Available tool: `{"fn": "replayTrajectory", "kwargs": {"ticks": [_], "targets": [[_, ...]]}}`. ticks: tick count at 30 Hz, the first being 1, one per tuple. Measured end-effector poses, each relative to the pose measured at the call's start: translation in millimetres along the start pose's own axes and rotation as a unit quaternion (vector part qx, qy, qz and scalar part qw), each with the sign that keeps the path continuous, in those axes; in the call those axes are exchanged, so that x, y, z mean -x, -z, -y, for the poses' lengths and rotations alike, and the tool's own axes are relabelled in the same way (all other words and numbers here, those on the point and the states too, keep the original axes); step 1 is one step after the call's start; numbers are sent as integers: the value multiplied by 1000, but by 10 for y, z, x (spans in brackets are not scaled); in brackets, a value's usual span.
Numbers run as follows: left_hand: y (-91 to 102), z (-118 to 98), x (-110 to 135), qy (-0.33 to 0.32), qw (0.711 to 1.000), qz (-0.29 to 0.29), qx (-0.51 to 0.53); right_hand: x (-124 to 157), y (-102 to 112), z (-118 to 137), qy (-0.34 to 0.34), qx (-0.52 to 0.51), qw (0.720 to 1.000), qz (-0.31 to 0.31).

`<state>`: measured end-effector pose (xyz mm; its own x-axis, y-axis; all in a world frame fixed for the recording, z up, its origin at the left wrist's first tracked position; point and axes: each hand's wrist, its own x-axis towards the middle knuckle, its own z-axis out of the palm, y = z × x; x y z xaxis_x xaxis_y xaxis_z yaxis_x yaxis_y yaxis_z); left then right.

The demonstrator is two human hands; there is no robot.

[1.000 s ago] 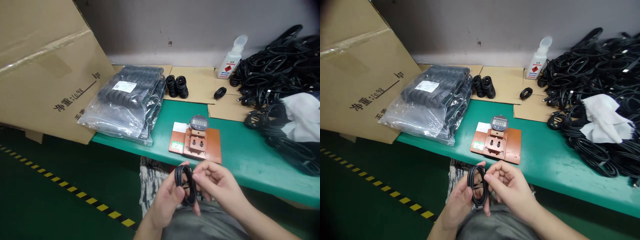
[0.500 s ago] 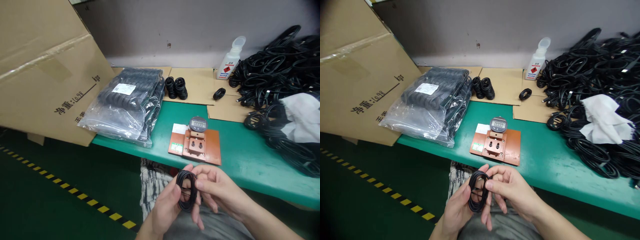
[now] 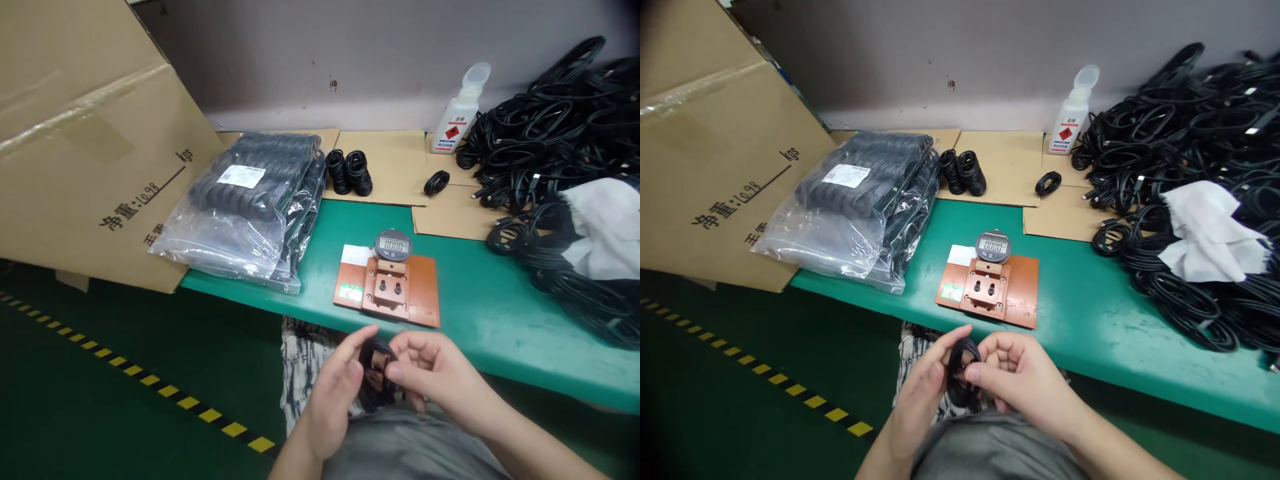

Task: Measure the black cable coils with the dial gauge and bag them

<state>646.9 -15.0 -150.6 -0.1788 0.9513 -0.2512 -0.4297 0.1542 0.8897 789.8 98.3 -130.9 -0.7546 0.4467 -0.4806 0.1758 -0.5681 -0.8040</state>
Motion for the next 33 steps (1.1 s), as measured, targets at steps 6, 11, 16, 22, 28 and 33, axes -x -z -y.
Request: {"fn": "replayTrajectory", "kwargs": {"ticks": [6, 11, 16, 22, 28, 33], "targets": [[-32, -74, -34, -14, 984, -87, -153, 23, -21, 8, 33, 65, 995, -74], [-69, -30, -57, -54, 972, -111, -199, 32, -42, -8, 70, 126, 987, -78], [-77, -27, -60, -38, 981, -116, -153, 29, -50, -43, 66, 74, 993, -61], [-64, -36, -2, -6, 989, -59, -138, -3, -59, -26, 51, 61, 995, -67], [-35, -58, 82, -25, 968, -34, -246, 8, -31, -55, 25, 82, 995, -48], [-30, -30, 86, -41, 963, -30, -264, 5, 7, -74, 36, 114, 992, -43]]}}
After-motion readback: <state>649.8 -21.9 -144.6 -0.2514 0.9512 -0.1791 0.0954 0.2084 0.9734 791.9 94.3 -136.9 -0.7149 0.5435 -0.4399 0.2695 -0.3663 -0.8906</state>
